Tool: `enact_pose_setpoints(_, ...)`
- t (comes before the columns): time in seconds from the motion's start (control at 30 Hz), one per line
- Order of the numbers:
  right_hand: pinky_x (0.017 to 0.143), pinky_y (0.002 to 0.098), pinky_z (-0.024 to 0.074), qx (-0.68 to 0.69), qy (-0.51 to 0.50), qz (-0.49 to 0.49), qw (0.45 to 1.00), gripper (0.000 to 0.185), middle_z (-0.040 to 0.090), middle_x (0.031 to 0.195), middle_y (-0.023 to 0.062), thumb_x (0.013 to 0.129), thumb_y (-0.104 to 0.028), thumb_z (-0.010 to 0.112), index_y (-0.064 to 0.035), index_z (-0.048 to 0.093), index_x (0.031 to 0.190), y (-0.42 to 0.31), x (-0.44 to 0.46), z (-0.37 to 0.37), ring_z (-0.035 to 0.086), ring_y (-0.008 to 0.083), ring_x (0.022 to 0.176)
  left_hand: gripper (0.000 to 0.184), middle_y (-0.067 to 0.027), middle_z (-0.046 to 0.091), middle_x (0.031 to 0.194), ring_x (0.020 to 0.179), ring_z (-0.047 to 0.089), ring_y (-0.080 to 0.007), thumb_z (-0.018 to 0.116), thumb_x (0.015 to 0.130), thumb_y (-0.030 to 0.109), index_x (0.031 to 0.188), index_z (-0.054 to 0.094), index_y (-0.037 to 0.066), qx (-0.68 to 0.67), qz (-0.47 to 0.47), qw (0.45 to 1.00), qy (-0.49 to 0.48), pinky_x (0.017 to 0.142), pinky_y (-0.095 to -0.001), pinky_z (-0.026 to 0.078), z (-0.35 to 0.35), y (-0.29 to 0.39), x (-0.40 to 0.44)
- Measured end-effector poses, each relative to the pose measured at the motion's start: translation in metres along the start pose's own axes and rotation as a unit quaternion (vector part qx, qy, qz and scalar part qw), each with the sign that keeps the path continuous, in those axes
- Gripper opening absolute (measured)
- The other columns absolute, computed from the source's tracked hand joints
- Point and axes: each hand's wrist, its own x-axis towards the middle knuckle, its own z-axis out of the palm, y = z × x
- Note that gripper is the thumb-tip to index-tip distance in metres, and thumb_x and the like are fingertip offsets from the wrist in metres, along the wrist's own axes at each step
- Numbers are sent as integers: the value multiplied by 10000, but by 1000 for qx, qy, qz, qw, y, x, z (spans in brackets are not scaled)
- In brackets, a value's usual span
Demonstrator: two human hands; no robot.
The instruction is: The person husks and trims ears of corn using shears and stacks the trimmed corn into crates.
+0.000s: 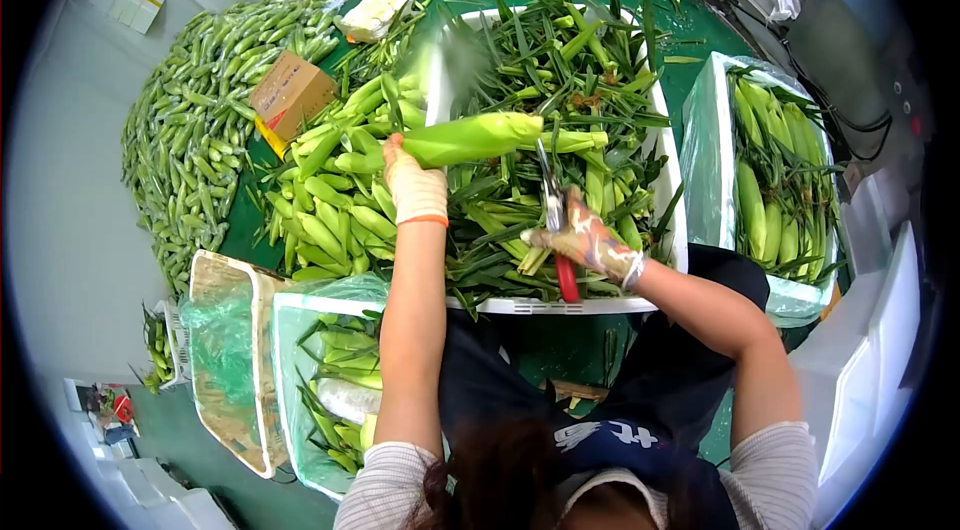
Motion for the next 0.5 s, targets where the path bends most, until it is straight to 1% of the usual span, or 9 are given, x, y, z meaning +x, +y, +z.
enact_pose_setpoints(0.03, 838, 320, 490, -53, 40, 24, 998, 1190, 584, 1056, 285, 663, -603, 721, 208, 160, 1329, -4, 8, -3, 596, 323, 966, 335, -88, 573, 1054, 949, 524, -255, 614, 815, 317, 1046, 537, 87, 7, 2, 1000, -2, 880, -435, 430, -8, -9, 8)
enact_pose_setpoints(0.1, 858, 301, 454, 116, 59, -10, 991, 868, 555, 1106, 170, 676, -350, 811, 89, 360, 1274, -14, 21, -11, 540, 212, 986, 345, -86, 581, 1030, 923, 536, -244, 620, 807, 321, 1046, 536, 87, 43, -1, 999, 18, 835, -436, 444, -11, -22, -2)
enact_pose_setpoints(0.23, 634, 296, 483, 146, 39, -6, 988, 481, 591, 754, 57, 723, -250, 767, 11, 510, 1034, 12, 26, -9, 561, 172, 658, 336, -76, 590, 999, 867, 545, -239, 637, 795, 314, 1026, 549, 86, 43, 12, 999, 1, 751, -419, 469, -14, -16, 9)
enact_pose_setpoints(0.27, 526, 293, 481, 113, 51, 47, 991, 310, 574, 670, 34, 755, -189, 735, -9, 542, 918, 28, 27, -1, 537, 153, 529, 230, -60, 592, 970, 889, 555, -248, 633, 817, 334, 913, 583, 130, 62, -2, 998, -28, 802, -424, 476, -20, -8, 24)
enact_pose_setpoints(0.3, 465, 295, 474, 229, -15, 145, 962, 205, 559, 660, 37, 771, -148, 716, -39, 553, 834, 17, 11, -9, 526, 141, 485, 230, -75, 595, 956, 897, 570, -255, 622, 827, 282, 960, 592, 97, 86, 46, 990, -102, 840, -416, 477, -24, 1, 26)
enact_pose_setpoints(0.37, 538, 331, 510, 296, -148, 115, 937, 299, 559, 663, 36, 820, -258, 656, -20, 560, 974, 36, 14, -8, 569, 135, 632, 265, -116, 613, 993, 939, 575, -256, 604, 832, 227, 1025, 585, 46, 248, 130, 930, -237, 859, -410, 482, -36, 18, 28)
enact_pose_setpoints(0.4, 533, 324, 501, 378, -121, 133, 908, 272, 548, 663, 21, 840, -262, 634, -34, 563, 972, 28, 11, -12, 550, 133, 609, 329, -164, 623, 1034, 956, 600, -275, 617, 812, 216, 1062, 571, 8, 190, 40, 944, -266, 864, -402, 494, -30, 25, 19)
enact_pose_setpoints(0.43, 528, 318, 491, 457, -94, 154, 871, 248, 537, 664, 6, 860, -266, 611, -48, 566, 969, 19, 11, -18, 532, 132, 586, 356, -180, 625, 1062, 939, 628, -299, 643, 784, 221, 1063, 568, 13, 206, 26, 916, -342, 881, -403, 496, -31, 34, 8)
enact_pose_setpoints(0.5, 532, 307, 481, 557, -100, 131, 814, 218, 542, 702, -6, 877, -268, 590, -67, 571, 959, 20, 33, -31, 506, 133, 566, 355, -126, 634, 988, 891, 638, -276, 688, 744, 214, 1027, 595, 21, 248, -4, 882, -401, 862, -367, 495, -31, 48, -3)
